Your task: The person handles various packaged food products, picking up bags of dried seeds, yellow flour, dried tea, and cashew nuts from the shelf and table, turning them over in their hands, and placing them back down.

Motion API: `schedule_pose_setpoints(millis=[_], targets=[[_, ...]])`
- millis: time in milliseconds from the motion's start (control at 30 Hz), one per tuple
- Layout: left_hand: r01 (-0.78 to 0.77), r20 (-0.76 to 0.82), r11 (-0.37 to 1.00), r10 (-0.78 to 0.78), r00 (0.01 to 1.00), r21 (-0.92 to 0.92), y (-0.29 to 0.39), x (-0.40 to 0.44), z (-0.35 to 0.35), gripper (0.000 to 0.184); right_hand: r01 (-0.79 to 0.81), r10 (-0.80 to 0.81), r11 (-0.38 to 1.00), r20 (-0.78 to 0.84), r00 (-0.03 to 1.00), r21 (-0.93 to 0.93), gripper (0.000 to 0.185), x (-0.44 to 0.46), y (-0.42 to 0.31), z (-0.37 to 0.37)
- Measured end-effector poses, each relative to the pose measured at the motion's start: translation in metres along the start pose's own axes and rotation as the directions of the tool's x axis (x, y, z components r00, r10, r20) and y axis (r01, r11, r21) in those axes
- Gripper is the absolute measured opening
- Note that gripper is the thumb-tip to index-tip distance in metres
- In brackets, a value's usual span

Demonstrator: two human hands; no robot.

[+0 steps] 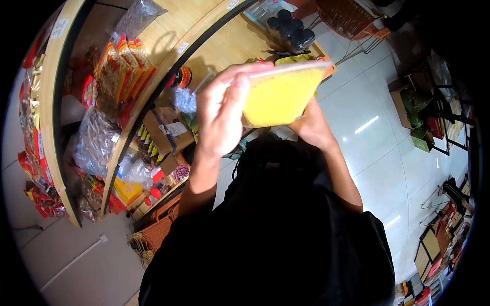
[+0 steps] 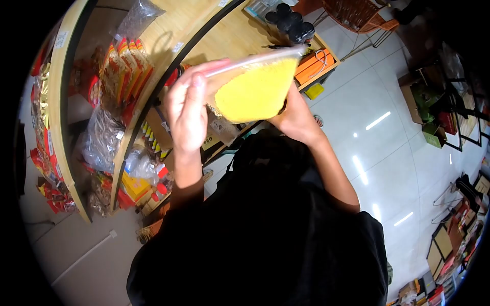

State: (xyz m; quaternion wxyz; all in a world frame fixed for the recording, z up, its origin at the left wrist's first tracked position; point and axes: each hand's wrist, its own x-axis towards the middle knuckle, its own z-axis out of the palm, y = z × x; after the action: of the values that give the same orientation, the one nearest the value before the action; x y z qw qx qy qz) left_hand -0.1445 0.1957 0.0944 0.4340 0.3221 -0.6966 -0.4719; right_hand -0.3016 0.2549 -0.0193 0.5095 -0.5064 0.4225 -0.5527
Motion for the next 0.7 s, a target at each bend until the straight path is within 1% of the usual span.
schedule_pose_setpoints(millis=[67, 100, 133, 167, 200, 233, 300, 333, 367, 433, 467, 500, 533, 567, 600, 633, 667, 700], targets=[[-0.031, -0.028, 0.999, 0.031, 0.999, -0.009, -0.004, 0.006, -0.008, 0.038, -0.117, 0.119, 0.993, -0.068, 0.991, 0.036, 0.072, 0.000, 0.002, 0.002], [-0.055, -0.032, 0.998, 0.055, 0.998, -0.001, -0.005, 0.010, -0.014, 0.038, -0.113, 0.116, 0.993, -0.068, 0.991, 0.037, 0.072, -0.001, 0.002, 0.002], [-0.060, -0.032, 0.998, 0.060, 0.998, 0.001, -0.005, 0.014, -0.021, 0.038, -0.172, 0.177, 0.982, -0.063, 0.982, 0.074, 0.070, -0.001, 0.002, 0.000], [-0.047, -0.063, 0.992, 0.055, 0.996, 0.119, -0.005, 0.017, -0.029, 0.038, -0.232, 0.239, 0.966, -0.053, 0.970, 0.111, 0.069, -0.002, 0.002, -0.001], [-0.043, -0.079, 0.983, 0.058, 0.995, 0.180, -0.004, 0.021, -0.034, 0.038, -0.209, 0.216, 0.973, -0.080, 0.973, 0.095, 0.061, -0.003, 0.006, -0.002], [-0.037, -0.094, 0.970, 0.062, 0.994, 0.241, -0.001, 0.025, -0.040, 0.037, -0.201, 0.209, 0.975, -0.079, 0.975, 0.097, 0.061, -0.004, 0.011, -0.006], [0.053, -0.125, 0.968, -0.022, 0.992, 0.245, 0.010, 0.036, -0.047, 0.035, -0.266, 0.274, 0.960, -0.104, 0.956, 0.091, 0.054, -0.009, 0.021, -0.014], [0.049, -0.141, 0.934, 0.002, 0.990, 0.354, 0.016, 0.043, -0.050, 0.036, -0.260, 0.270, 0.961, -0.124, 0.955, 0.089, 0.046, -0.012, 0.029, -0.019], [0.039, -0.137, 0.932, 0.011, 0.990, 0.361, 0.012, 0.049, -0.059, 0.036, -0.249, 0.260, 0.964, -0.125, 0.958, 0.093, 0.046, -0.015, 0.035, -0.024], [0.066, -0.203, 0.926, 0.012, 0.979, 0.371, 0.006, 0.065, -0.080, 0.033, -0.329, 0.340, 0.940, -0.156, 0.927, 0.091, 0.040, -0.024, 0.042, -0.035], [0.074, -0.225, 0.921, 0.015, 0.974, 0.382, 0.007, 0.074, -0.089, 0.032, -0.339, 0.353, 0.934, -0.166, 0.921, 0.111, 0.032, -0.029, 0.044, -0.040], [0.082, -0.246, 0.916, 0.019, 0.969, 0.393, 0.007, 0.083, -0.098, 0.030, -0.328, 0.343, 0.938, -0.175, 0.923, 0.112, 0.032, -0.035, 0.052, -0.047], [0.084, -0.310, 0.857, 0.091, 0.946, 0.508, 0.008, 0.091, -0.103, 0.030, -0.371, 0.394, 0.917, -0.204, 0.896, 0.143, 0.030, -0.043, 0.063, -0.055], [-0.009, -0.179, 0.665, 0.215, 0.960, 0.747, 0.000, 0.099, -0.125, 0.031, -0.412, 0.445, 0.894, -0.240, 0.863, 0.178, 0.028, -0.052, 0.075, -0.062], [-0.100, -0.043, 0.404, 0.332, 0.942, 0.909, -0.008, 0.108, -0.147, 0.032, -0.440, 0.471, 0.882, -0.281, 0.836, 0.169, 0.027, -0.061, 0.088, -0.069], [-0.304, 0.308, -0.066, 0.347, 0.886, 0.950, -0.028, 0.118, -0.185, 0.039, -0.480, 0.500, 0.865, -0.311, 0.808, 0.145, 0.028, -0.072, 0.100, -0.077], [-0.242, -0.047, 0.683, 0.375, 0.926, 0.689, -0.038, 0.135, -0.189, 0.041, -0.482, 0.495, 0.867, -0.343, 0.799, 0.128, 0.028, -0.088, 0.110, -0.086], [-0.107, -0.275, 0.993, 0.089, 0.957, -0.054, -0.052, 0.148, -0.186, 0.043, -0.503, 0.524, 0.849, -0.386, 0.759, 0.163, 0.028, -0.101, 0.116, -0.090]])
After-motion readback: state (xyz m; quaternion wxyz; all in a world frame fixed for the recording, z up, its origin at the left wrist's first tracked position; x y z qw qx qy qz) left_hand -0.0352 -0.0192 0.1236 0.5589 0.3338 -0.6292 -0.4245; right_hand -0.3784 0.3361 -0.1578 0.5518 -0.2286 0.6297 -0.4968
